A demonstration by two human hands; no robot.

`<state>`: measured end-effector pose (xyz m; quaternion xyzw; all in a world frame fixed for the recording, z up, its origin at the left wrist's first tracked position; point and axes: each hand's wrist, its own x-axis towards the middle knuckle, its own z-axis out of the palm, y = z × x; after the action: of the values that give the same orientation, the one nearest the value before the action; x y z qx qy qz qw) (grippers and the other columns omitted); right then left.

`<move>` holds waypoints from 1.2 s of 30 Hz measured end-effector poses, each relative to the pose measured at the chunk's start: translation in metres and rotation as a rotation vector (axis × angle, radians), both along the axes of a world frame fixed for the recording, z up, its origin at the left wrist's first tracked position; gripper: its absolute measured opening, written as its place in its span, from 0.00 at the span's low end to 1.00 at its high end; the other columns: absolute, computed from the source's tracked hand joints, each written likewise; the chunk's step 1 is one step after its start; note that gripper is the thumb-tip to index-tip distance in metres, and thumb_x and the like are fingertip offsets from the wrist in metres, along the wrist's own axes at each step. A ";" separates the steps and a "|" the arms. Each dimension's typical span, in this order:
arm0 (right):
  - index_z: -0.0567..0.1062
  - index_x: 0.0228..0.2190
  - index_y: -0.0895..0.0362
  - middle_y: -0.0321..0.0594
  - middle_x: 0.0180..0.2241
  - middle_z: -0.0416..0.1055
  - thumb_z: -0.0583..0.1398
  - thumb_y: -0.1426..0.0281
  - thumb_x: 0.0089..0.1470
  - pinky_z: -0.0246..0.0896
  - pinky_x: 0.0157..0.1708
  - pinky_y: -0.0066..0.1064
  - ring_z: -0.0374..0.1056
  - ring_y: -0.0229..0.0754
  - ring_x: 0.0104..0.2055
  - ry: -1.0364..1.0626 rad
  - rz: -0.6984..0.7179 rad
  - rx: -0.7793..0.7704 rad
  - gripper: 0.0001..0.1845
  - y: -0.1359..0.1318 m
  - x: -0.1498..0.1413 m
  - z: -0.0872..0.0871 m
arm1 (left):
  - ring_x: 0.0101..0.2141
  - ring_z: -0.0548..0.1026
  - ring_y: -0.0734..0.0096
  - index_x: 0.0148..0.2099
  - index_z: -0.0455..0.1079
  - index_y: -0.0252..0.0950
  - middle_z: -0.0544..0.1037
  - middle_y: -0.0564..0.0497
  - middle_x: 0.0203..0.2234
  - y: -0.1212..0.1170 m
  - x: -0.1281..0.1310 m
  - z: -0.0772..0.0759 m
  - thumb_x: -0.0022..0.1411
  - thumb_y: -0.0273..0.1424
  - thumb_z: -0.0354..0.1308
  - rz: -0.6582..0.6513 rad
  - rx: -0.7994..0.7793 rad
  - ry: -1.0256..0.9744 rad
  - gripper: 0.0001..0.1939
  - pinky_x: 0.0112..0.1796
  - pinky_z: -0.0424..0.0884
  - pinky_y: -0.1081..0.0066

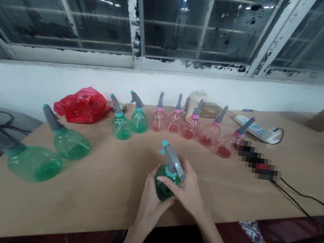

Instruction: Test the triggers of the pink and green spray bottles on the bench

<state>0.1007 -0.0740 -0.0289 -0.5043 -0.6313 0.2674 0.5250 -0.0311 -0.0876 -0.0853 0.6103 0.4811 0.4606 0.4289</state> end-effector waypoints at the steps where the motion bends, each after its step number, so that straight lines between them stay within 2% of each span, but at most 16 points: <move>1: 0.67 0.46 0.53 0.44 0.42 0.71 0.66 0.58 0.46 0.65 0.46 0.47 0.69 0.51 0.45 -0.038 0.016 -0.005 0.27 -0.002 -0.002 -0.003 | 0.58 0.62 0.50 0.63 0.49 0.41 0.62 0.41 0.57 0.001 -0.007 0.000 0.49 0.37 0.67 0.016 0.005 0.018 0.43 0.57 0.57 0.49; 4: 0.66 0.51 0.51 0.46 0.49 0.68 0.64 0.57 0.49 0.60 0.53 0.51 0.65 0.53 0.53 -0.111 0.062 -0.028 0.29 -0.007 -0.010 -0.009 | 0.56 0.65 0.49 0.63 0.50 0.41 0.65 0.41 0.56 0.008 -0.035 0.004 0.50 0.40 0.66 0.085 -0.013 0.079 0.42 0.55 0.60 0.49; 6: 0.63 0.54 0.50 0.46 0.53 0.66 0.64 0.55 0.49 0.58 0.55 0.52 0.62 0.53 0.56 -0.145 0.099 -0.069 0.33 -0.007 -0.020 -0.009 | 0.55 0.66 0.50 0.62 0.51 0.41 0.66 0.43 0.55 0.012 -0.056 0.008 0.50 0.42 0.65 0.182 -0.027 0.110 0.41 0.55 0.61 0.49; 9: 0.59 0.58 0.50 0.47 0.54 0.65 0.63 0.53 0.49 0.58 0.56 0.52 0.61 0.54 0.58 -0.188 0.158 -0.127 0.38 -0.003 -0.042 -0.005 | 0.56 0.65 0.49 0.62 0.51 0.41 0.66 0.43 0.55 0.014 -0.083 0.012 0.50 0.43 0.65 0.262 -0.017 0.092 0.42 0.54 0.62 0.49; 12: 0.57 0.59 0.51 0.49 0.54 0.66 0.65 0.54 0.47 0.60 0.54 0.51 0.62 0.55 0.57 -0.218 0.215 -0.114 0.42 0.002 -0.068 -0.002 | 0.57 0.64 0.48 0.64 0.48 0.40 0.64 0.41 0.56 0.013 -0.102 0.008 0.51 0.42 0.64 0.271 -0.013 0.092 0.44 0.55 0.61 0.48; 15: 0.61 0.56 0.54 0.49 0.51 0.68 0.65 0.55 0.46 0.62 0.52 0.49 0.64 0.55 0.54 -0.244 0.226 -0.060 0.38 0.005 -0.092 -0.003 | 0.61 0.58 0.48 0.67 0.40 0.41 0.56 0.39 0.62 0.008 -0.115 -0.003 0.52 0.42 0.63 0.230 0.052 0.135 0.47 0.58 0.57 0.48; 18: 0.65 0.50 0.55 0.48 0.47 0.70 0.65 0.55 0.47 0.64 0.49 0.48 0.66 0.55 0.51 -0.245 0.182 -0.068 0.32 0.004 -0.106 -0.007 | 0.63 0.53 0.49 0.68 0.34 0.42 0.50 0.40 0.65 0.001 -0.127 -0.008 0.53 0.43 0.62 0.258 0.026 0.250 0.51 0.59 0.54 0.47; 20: 0.66 0.49 0.55 0.47 0.46 0.70 0.64 0.54 0.47 0.64 0.48 0.47 0.67 0.55 0.50 -0.239 0.160 -0.082 0.31 0.005 -0.112 -0.009 | 0.62 0.56 0.48 0.68 0.37 0.42 0.54 0.41 0.64 -0.004 -0.136 -0.005 0.53 0.43 0.62 0.279 -0.021 0.292 0.49 0.58 0.56 0.46; 25: 0.63 0.52 0.56 0.48 0.49 0.69 0.63 0.52 0.49 0.64 0.48 0.46 0.66 0.54 0.52 -0.325 0.118 -0.072 0.33 0.022 -0.128 -0.010 | 0.56 0.67 0.55 0.60 0.55 0.40 0.68 0.43 0.55 -0.011 -0.163 0.006 0.56 0.43 0.60 0.295 -0.050 0.251 0.33 0.57 0.60 0.51; 31: 0.63 0.55 0.62 0.55 0.48 0.69 0.58 0.48 0.52 0.63 0.47 0.47 0.63 0.59 0.53 -0.611 0.008 -0.005 0.38 0.067 -0.164 -0.001 | 0.52 0.71 0.58 0.59 0.57 0.37 0.74 0.43 0.49 -0.011 -0.182 -0.001 0.57 0.43 0.59 0.394 -0.047 0.077 0.31 0.56 0.64 0.54; 36: 0.59 0.57 0.62 0.58 0.50 0.67 0.54 0.45 0.53 0.65 0.43 0.45 0.66 0.59 0.51 -0.723 -0.006 -0.077 0.42 0.099 -0.194 0.010 | 0.51 0.72 0.58 0.57 0.60 0.37 0.74 0.43 0.48 -0.014 -0.180 0.001 0.56 0.43 0.59 0.418 -0.069 -0.032 0.29 0.54 0.67 0.55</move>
<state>-0.0929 0.0252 -0.0192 -0.5873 -0.7642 0.0939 0.2494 -0.2114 -0.1015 -0.0838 0.4748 0.6059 0.5322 0.3523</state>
